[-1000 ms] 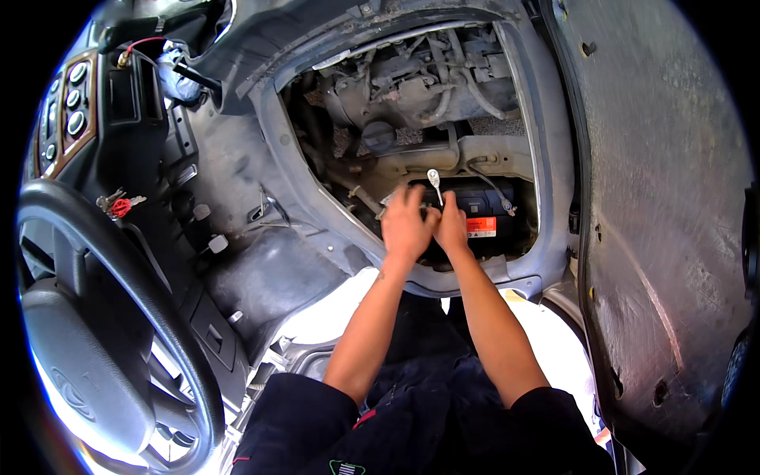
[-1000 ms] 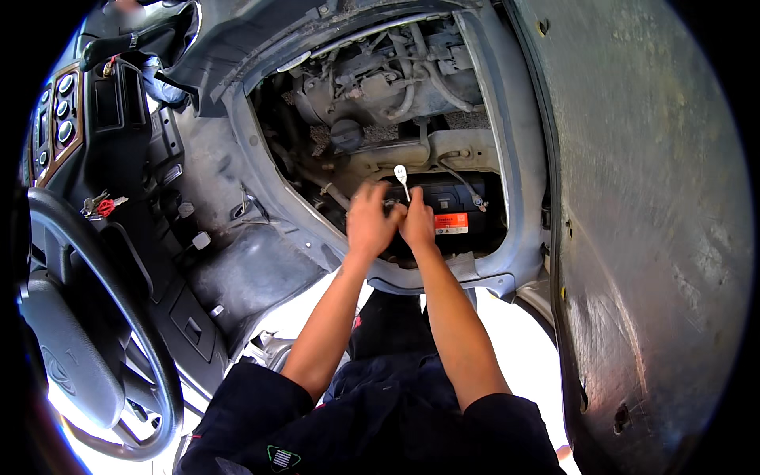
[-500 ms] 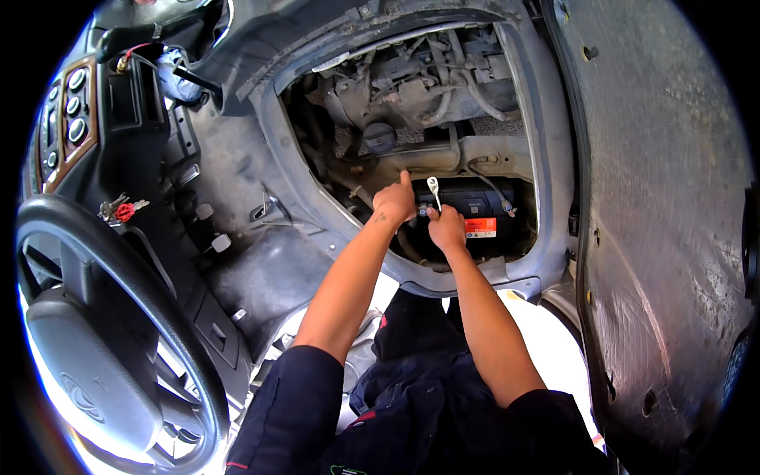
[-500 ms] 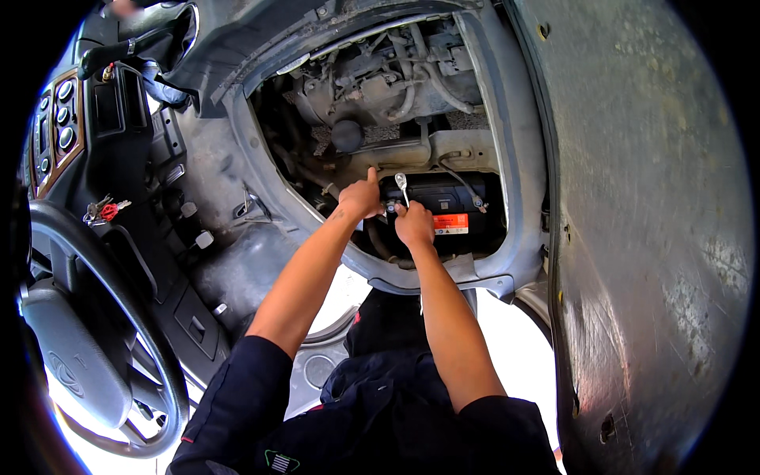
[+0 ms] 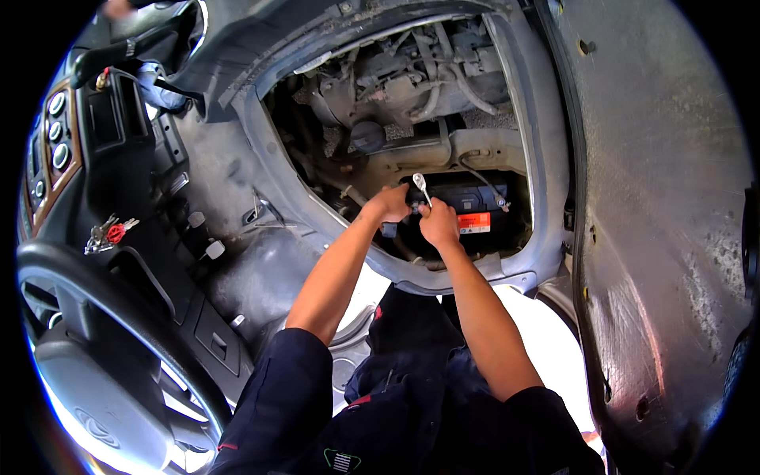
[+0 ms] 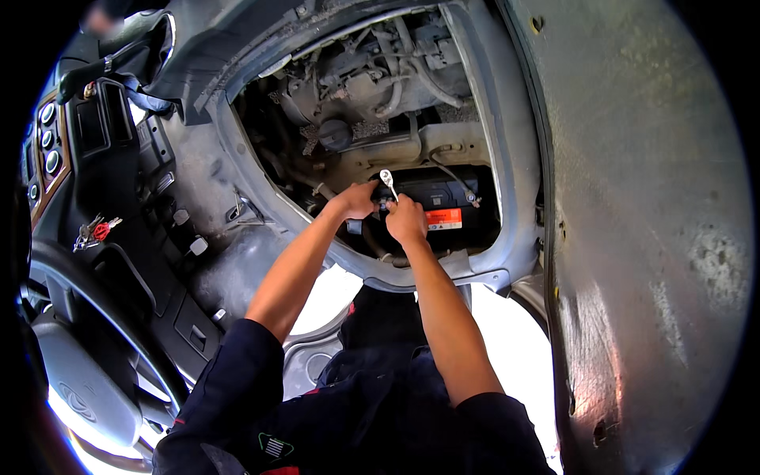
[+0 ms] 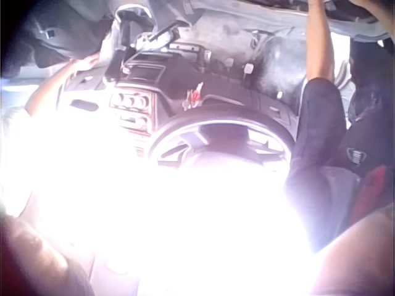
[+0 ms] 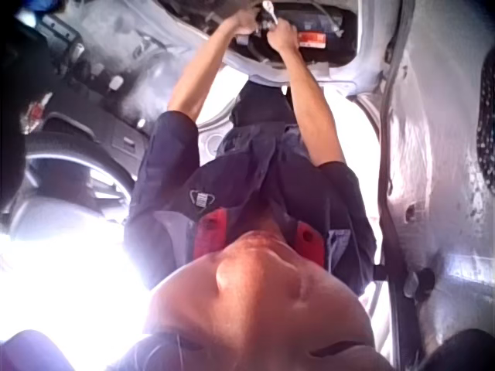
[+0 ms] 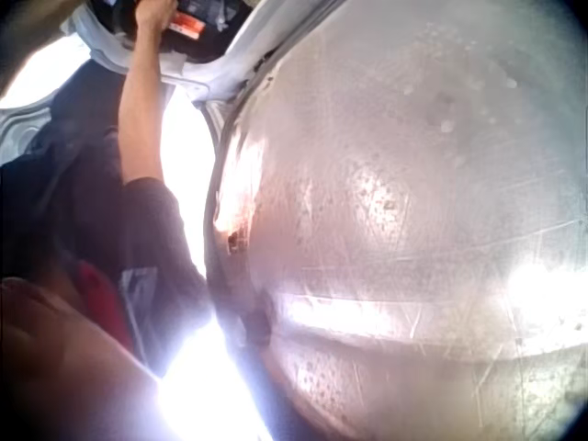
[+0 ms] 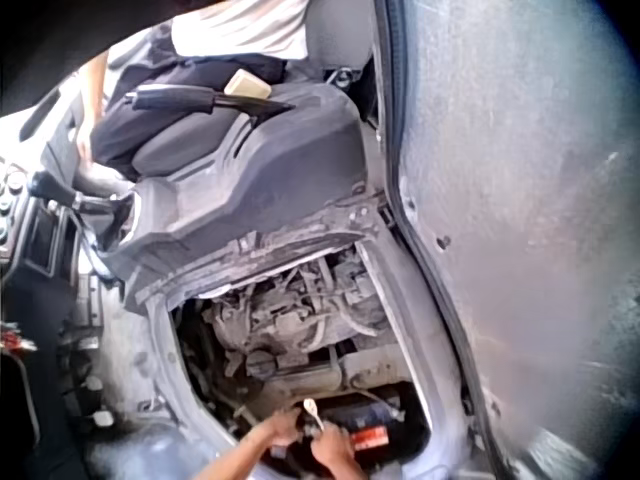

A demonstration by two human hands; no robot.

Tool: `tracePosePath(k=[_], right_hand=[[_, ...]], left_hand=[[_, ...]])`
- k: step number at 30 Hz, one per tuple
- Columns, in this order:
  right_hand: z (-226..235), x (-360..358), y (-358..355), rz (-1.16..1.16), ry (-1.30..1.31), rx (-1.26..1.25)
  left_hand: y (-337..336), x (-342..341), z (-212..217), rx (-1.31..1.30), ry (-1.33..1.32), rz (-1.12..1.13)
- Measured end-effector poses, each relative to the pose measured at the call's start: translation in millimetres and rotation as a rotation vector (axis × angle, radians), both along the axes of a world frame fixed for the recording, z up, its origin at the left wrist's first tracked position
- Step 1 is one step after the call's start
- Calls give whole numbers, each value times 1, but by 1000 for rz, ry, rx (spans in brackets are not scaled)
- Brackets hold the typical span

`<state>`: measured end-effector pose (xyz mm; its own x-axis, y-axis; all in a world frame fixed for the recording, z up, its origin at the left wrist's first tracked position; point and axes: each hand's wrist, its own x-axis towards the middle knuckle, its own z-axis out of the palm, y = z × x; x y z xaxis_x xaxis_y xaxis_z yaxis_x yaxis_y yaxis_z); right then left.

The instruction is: The person removes an old car battery from the engine bay, unpacks a new battery from its box, and installs it. They use a wrench to loosen and tighten terminal clamps, connect the battery cables, and secure the battery in place.

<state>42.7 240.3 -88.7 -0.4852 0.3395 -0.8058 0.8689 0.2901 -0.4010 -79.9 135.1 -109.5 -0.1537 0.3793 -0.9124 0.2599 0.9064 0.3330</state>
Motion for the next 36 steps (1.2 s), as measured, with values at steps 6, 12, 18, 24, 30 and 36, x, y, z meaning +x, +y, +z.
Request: tracePosePath(k=[6, 12, 18, 24, 30, 36], right_hand=[[6, -6, -4, -29, -38, 12], [4, -2, 50, 104, 215, -137], [36, -24, 90, 408, 41, -303], [37, -22, 89, 487, 17, -271], [35, -38, 82, 715, 19, -126], [36, -43, 87, 895, 0, -82]], left_hand=[[3, -5, -2, 16, -14, -11], [18, -16, 19, -86, -6, -172], [-1, -12, 9, 532, 102, 78], [3, 0, 11, 569, -34, 420], [15, -1, 11, 480, -3, 403], [6, 1, -7, 539, -76, 408]])
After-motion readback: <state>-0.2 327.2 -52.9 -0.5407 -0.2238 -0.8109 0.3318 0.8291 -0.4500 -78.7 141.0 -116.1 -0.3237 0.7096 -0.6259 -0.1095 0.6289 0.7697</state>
